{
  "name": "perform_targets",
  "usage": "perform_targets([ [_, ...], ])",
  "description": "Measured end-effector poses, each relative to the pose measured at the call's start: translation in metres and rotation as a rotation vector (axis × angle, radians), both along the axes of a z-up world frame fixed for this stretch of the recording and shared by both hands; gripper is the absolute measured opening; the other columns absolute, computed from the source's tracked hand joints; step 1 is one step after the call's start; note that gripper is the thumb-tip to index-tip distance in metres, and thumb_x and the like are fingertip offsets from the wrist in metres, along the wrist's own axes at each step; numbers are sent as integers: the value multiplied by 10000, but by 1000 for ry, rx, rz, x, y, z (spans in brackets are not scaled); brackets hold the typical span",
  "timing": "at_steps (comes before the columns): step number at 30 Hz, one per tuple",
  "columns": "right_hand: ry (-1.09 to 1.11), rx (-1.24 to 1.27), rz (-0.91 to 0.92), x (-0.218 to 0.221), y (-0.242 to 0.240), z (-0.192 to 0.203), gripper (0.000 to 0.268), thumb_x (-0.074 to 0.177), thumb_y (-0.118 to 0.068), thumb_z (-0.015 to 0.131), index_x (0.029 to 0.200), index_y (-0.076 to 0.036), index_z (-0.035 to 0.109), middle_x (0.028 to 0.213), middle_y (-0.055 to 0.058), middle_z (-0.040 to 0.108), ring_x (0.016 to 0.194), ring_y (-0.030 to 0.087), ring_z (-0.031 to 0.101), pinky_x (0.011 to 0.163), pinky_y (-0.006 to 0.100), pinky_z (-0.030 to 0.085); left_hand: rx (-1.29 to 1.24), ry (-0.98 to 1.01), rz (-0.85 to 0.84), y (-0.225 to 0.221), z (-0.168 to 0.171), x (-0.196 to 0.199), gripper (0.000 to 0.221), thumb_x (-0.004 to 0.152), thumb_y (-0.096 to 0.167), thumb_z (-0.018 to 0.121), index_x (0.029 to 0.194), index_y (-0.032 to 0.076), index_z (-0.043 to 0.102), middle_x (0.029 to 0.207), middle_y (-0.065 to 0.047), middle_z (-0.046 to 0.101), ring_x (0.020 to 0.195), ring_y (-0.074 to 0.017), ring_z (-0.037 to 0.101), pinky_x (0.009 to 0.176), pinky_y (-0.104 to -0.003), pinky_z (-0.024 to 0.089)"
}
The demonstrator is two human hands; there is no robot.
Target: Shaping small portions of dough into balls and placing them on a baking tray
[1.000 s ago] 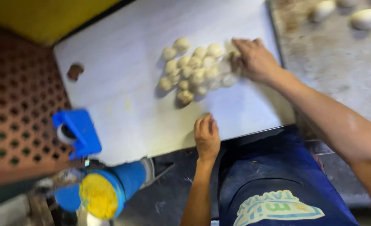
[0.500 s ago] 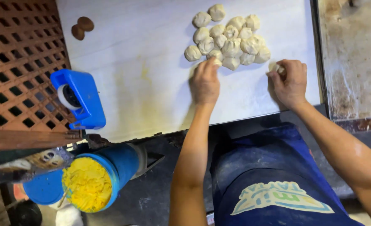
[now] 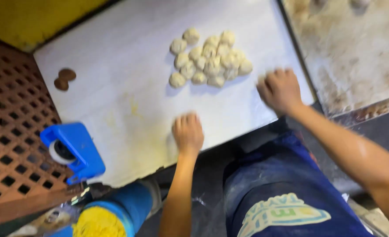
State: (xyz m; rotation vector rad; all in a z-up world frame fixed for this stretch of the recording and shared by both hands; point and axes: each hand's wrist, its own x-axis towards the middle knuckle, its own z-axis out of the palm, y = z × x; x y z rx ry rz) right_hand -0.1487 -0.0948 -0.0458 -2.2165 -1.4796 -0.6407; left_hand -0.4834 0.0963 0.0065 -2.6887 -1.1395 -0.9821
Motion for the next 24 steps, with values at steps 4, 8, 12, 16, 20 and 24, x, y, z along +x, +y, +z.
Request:
perform_targets([
  [4, 63, -86, 51, -18, -31, 19, 372, 1000, -431, 653, 743, -175, 568, 770, 62, 489, 689, 308, 549, 681, 397, 458, 27, 166, -296, -8, 5, -25, 83, 926, 173, 579, 852, 177, 617, 718, -31, 532, 663, -280, 580, 591, -415, 474],
  [8, 50, 37, -60, 8, 26, 14, 419, 1017, -400, 727, 754, -125, 550, 759, 72, 498, 686, 318, 570, 635, 430, 451, -49, 27, -74, 21, -16, 29, 158, 924, 175, 621, 1066, 105, 629, 843, -86, 640, 723, -328, 638, 653, -452, 522],
  [12, 168, -65, 27, -26, 14, 43, 325, 897, -310, 766, 721, -114, 575, 736, 97, 527, 677, 348, 588, 603, 466, 466, -175, 31, -145, -18, 4, 11, 148, 991, 138, 557, 1087, 78, 651, 884, -112, 650, 759, -348, 634, 706, -438, 510],
  [16, 156, -68, 56, -21, -21, 47, 410, 1016, -363, 674, 731, -98, 542, 758, 109, 501, 689, 349, 581, 648, 437, 480, -150, 163, -125, -10, -12, -38, 158, 1009, 177, 544, 1113, 125, 651, 862, -80, 589, 756, -326, 602, 691, -436, 502],
  [20, 16, -100, -43, 15, 35, 19, 436, 1092, -407, 676, 781, -126, 557, 800, 74, 531, 749, 319, 553, 653, 446, 407, -134, 98, 10, 31, -13, 18, 215, 1009, 131, 531, 1210, 84, 592, 996, -141, 647, 829, -382, 615, 737, -493, 492],
  [24, 39, -90, 16, 0, 45, 26, 446, 1122, -388, 694, 805, -108, 552, 824, 86, 536, 763, 336, 509, 635, 458, 365, -187, 40, 7, 14, -12, 30, 189, 1065, 129, 492, 1205, 28, 568, 978, -159, 698, 809, -383, 624, 731, -475, 494],
])
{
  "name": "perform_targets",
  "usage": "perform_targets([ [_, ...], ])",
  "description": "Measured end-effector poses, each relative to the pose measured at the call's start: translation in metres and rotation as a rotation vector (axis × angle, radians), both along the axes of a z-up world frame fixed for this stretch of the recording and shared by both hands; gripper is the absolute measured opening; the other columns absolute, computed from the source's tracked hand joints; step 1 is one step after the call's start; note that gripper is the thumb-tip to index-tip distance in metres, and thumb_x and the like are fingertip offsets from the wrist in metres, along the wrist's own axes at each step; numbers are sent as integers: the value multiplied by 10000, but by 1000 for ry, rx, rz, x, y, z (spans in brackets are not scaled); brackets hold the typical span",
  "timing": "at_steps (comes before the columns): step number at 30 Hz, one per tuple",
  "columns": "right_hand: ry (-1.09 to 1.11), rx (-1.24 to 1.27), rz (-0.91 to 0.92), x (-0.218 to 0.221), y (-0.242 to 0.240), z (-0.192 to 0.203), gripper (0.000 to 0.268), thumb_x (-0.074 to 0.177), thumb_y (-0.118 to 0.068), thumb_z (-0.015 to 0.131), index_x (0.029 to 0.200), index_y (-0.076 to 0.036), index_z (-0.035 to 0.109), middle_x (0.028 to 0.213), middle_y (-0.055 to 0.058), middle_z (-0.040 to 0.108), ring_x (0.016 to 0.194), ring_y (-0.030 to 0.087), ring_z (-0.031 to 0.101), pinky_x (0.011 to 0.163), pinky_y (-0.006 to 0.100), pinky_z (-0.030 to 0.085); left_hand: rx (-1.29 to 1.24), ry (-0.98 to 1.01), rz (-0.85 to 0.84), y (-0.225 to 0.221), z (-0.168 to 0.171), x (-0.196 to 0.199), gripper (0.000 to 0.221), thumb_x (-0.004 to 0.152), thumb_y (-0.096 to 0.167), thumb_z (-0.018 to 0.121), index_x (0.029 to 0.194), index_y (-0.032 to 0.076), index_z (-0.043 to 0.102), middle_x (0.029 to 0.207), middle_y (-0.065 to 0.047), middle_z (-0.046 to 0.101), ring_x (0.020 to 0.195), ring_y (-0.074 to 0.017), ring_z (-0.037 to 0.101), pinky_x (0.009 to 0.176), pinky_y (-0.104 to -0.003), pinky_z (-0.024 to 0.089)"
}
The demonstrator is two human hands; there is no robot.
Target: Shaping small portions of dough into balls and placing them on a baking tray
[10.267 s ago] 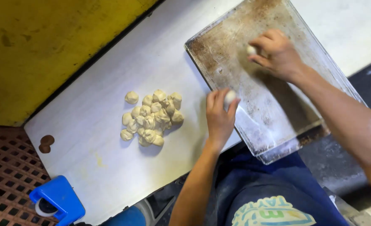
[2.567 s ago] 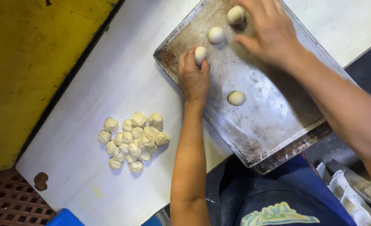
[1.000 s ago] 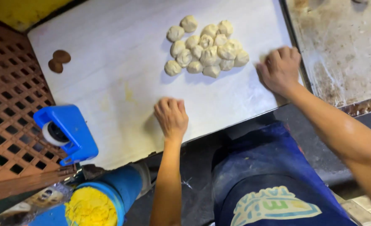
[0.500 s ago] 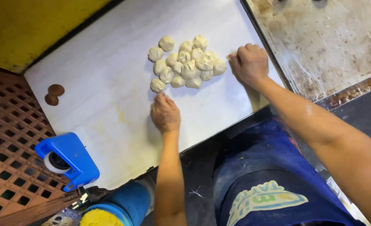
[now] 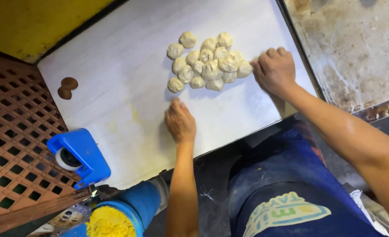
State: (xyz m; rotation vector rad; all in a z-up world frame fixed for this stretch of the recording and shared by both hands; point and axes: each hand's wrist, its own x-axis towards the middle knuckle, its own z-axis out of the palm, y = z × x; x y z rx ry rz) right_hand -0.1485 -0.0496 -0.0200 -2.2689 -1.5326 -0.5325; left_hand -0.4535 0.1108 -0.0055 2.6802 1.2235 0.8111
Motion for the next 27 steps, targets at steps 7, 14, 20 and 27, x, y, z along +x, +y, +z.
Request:
perform_targets([
  [7, -67, -128, -4, -13, -60, 17, 357, 1072, -309, 703, 810, -111, 564, 808, 113, 573, 699, 351, 557, 623, 464, 372, -77, 225, 6, -28, -2, -57, 234, 1050, 189, 499, 1197, 93, 653, 952, -124, 662, 866, -354, 579, 739, -472, 442],
  [14, 20, -80, -36, -5, -20, -8, 449, 1170, -367, 694, 829, -121, 538, 834, 94, 538, 736, 318, 497, 609, 449, 346, -116, 42, 91, -20, -7, -21, 261, 1037, 172, 521, 1273, 83, 587, 1029, -145, 680, 918, -362, 643, 825, -493, 467],
  [20, 44, -139, 26, -15, -71, 13, 388, 1115, -329, 678, 846, -85, 541, 852, 134, 530, 737, 355, 496, 691, 458, 400, -57, 86, -50, -31, -6, -68, 219, 1014, 110, 539, 1205, 90, 644, 1014, -143, 658, 908, -386, 598, 826, -508, 488],
  [27, -87, -35, -98, 16, -2, -33, 557, 1146, -527, 746, 763, -167, 563, 800, 22, 545, 711, 277, 518, 573, 409, 359, 21, 35, 117, 11, -11, 1, 137, 1036, 204, 542, 1132, 128, 604, 814, -118, 660, 726, -362, 613, 645, -481, 477],
])
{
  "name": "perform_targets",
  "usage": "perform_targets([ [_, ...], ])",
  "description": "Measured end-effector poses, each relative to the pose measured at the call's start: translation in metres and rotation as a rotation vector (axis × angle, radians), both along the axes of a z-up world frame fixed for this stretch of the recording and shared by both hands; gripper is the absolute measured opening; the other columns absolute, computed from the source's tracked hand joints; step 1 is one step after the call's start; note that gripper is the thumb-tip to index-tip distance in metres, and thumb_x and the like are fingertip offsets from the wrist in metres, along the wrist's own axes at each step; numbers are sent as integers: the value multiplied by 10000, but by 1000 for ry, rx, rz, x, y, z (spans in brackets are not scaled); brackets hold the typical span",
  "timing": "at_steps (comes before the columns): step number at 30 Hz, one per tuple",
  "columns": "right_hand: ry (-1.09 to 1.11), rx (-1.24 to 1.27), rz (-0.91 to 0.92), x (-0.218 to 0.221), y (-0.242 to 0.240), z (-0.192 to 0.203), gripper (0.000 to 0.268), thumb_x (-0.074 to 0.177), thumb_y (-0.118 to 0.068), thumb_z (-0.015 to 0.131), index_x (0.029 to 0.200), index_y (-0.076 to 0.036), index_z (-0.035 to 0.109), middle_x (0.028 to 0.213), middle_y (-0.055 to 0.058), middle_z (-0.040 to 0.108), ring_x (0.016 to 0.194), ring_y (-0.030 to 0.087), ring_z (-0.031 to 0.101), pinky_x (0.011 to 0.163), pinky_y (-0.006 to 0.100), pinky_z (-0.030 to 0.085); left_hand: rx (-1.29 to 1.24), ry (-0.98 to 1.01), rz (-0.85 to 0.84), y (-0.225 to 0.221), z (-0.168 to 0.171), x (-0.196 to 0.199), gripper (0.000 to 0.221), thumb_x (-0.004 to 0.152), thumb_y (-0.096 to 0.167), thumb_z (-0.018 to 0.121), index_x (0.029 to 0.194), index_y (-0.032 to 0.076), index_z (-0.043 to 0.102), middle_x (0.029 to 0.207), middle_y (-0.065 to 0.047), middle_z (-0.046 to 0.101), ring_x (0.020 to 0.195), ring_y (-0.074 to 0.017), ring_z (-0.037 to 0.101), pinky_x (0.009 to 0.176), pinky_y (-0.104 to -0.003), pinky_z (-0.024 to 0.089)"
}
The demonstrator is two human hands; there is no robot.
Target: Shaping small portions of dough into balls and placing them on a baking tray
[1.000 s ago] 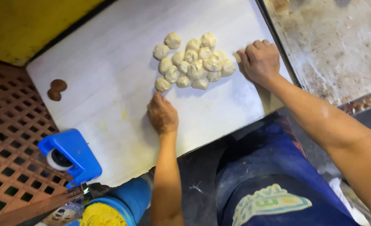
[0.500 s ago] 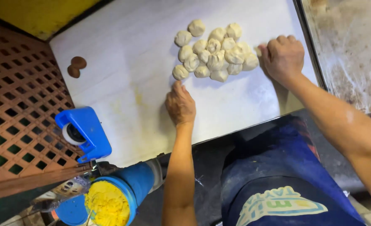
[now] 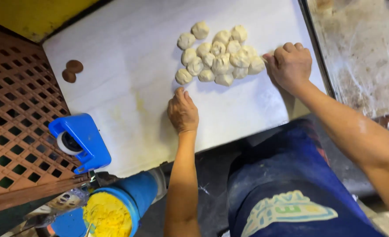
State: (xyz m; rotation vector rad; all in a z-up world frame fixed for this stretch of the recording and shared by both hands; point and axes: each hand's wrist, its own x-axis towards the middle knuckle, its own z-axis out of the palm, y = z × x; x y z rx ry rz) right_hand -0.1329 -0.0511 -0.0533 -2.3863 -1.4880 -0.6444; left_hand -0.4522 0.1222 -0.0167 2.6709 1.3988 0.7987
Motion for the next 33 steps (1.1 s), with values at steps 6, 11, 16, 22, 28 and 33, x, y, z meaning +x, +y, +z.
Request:
perform_targets([
  [6, 169, -112, 205, -46, -97, 63, 457, 1074, -405, 711, 800, -76, 551, 833, 128, 514, 717, 350, 507, 645, 441, 421, -75, 60, -262, -69, 32, -95, 182, 1036, 117, 568, 1201, 88, 641, 912, -109, 598, 784, -338, 558, 726, -455, 497],
  [11, 72, 20, 145, -12, -16, 38, 483, 1151, -348, 703, 795, -87, 507, 802, 132, 513, 721, 365, 515, 605, 473, 330, 85, 53, -71, -5, 12, -25, 173, 1045, 164, 549, 1180, 109, 642, 949, -112, 650, 833, -338, 618, 731, -456, 509],
  [16, 155, -3, 79, -24, -36, 27, 463, 1066, -333, 802, 760, -107, 538, 814, 88, 569, 714, 336, 506, 618, 462, 377, -87, -36, -49, -33, 18, -36, 133, 1057, 183, 548, 1145, 111, 617, 934, -104, 708, 764, -343, 653, 683, -456, 518],
  [22, 178, -57, 195, -23, -55, 53, 440, 1103, -276, 676, 732, -109, 510, 694, 94, 518, 593, 308, 536, 517, 434, 362, 22, 39, -303, -28, 13, -73, 168, 966, 0, 619, 1106, 64, 687, 858, -79, 644, 748, -280, 596, 677, -384, 527],
  [28, 74, 44, 119, -11, -15, 26, 553, 1163, -386, 768, 807, -91, 466, 798, 103, 504, 718, 315, 509, 572, 446, 335, 188, 1, -109, -18, 16, -25, 123, 1055, 150, 594, 1131, 70, 649, 869, -73, 685, 726, -253, 633, 665, -370, 540],
  [33, 271, -84, 250, -38, -95, 52, 476, 1036, -395, 766, 770, -72, 537, 813, 118, 519, 712, 330, 520, 654, 428, 441, -68, -13, -370, -55, 40, -92, 120, 985, 87, 593, 1070, 52, 671, 856, -102, 582, 726, -284, 522, 673, -394, 465],
])
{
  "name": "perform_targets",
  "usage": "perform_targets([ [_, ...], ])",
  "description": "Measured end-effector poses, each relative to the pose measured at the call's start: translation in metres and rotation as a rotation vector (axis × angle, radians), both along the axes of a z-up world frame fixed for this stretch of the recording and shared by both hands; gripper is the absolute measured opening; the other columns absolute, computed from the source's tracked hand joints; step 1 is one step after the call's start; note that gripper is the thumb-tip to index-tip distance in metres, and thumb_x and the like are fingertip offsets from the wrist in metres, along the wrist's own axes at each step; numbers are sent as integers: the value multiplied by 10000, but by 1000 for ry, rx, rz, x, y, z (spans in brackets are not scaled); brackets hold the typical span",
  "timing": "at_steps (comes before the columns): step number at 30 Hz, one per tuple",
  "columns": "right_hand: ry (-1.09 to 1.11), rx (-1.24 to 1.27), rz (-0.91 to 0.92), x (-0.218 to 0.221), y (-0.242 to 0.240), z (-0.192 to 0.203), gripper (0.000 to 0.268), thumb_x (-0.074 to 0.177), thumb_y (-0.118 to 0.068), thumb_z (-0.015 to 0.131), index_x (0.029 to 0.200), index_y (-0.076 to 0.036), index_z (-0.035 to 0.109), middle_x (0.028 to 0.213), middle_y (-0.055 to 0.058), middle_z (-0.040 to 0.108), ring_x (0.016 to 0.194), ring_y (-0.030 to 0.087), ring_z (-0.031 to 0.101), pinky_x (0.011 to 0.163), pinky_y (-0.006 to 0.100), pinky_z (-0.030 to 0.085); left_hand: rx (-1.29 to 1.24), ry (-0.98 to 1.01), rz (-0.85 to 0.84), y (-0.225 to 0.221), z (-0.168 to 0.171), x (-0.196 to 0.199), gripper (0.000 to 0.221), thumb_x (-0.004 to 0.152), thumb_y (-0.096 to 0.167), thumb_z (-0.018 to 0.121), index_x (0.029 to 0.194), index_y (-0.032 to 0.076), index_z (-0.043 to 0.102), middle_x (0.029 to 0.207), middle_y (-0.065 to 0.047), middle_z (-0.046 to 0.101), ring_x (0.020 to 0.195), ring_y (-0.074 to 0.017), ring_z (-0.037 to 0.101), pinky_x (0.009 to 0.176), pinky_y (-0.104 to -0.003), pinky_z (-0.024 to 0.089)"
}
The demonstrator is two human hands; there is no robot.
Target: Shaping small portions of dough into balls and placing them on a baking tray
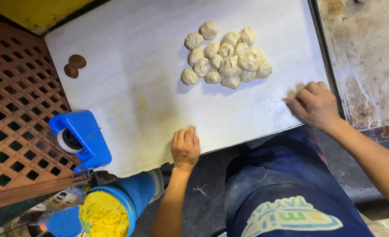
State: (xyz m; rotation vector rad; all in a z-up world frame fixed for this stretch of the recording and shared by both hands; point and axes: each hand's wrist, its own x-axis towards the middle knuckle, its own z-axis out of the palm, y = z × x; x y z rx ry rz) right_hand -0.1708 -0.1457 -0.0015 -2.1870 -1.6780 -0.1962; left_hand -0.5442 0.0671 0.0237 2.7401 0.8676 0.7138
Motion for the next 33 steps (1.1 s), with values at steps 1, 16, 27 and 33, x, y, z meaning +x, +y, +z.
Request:
perform_targets([
  [1, 3, -5, -2, 10, 22, -6, 476, 1036, -395, 766, 770, -72, 537, 813, 118, 519, 712, 330, 520, 654, 428, 441, -5, 3, -2, 17, -7, 15, 120, 985, 87, 593, 1070, 52, 671, 856, -102, 582, 726, -284, 522, 673, -394, 465],
  [16, 31, 131, -19, 16, 32, -11, 399, 974, -277, 790, 714, -116, 535, 731, 108, 513, 689, 344, 586, 657, 405, 488, 179, -43, 18, 42, -30, 41, 114, 983, 173, 615, 996, 114, 712, 784, -47, 572, 672, -257, 599, 650, -358, 523],
  [27, 403, 299, -71, -37, 26, 9, 316, 701, -81, 717, 997, -141, 624, 897, 77, 615, 900, 362, 624, 826, 481, 486, -287, -224, 74, 3, -12, 70, 257, 848, 118, 778, 1093, 103, 703, 880, -85, 701, 844, -328, 690, 805, -437, 529],
  [33, 670, 133, 43, 1, -12, 14, 517, 853, -29, 646, 1365, -87, 606, 1234, 168, 601, 1091, 364, 586, 972, 466, 429, -478, -11, 348, -26, 15, 68, 471, 824, 19, 627, 1287, 79, 694, 1285, -131, 612, 1011, -247, 645, 914, -361, 534],
])
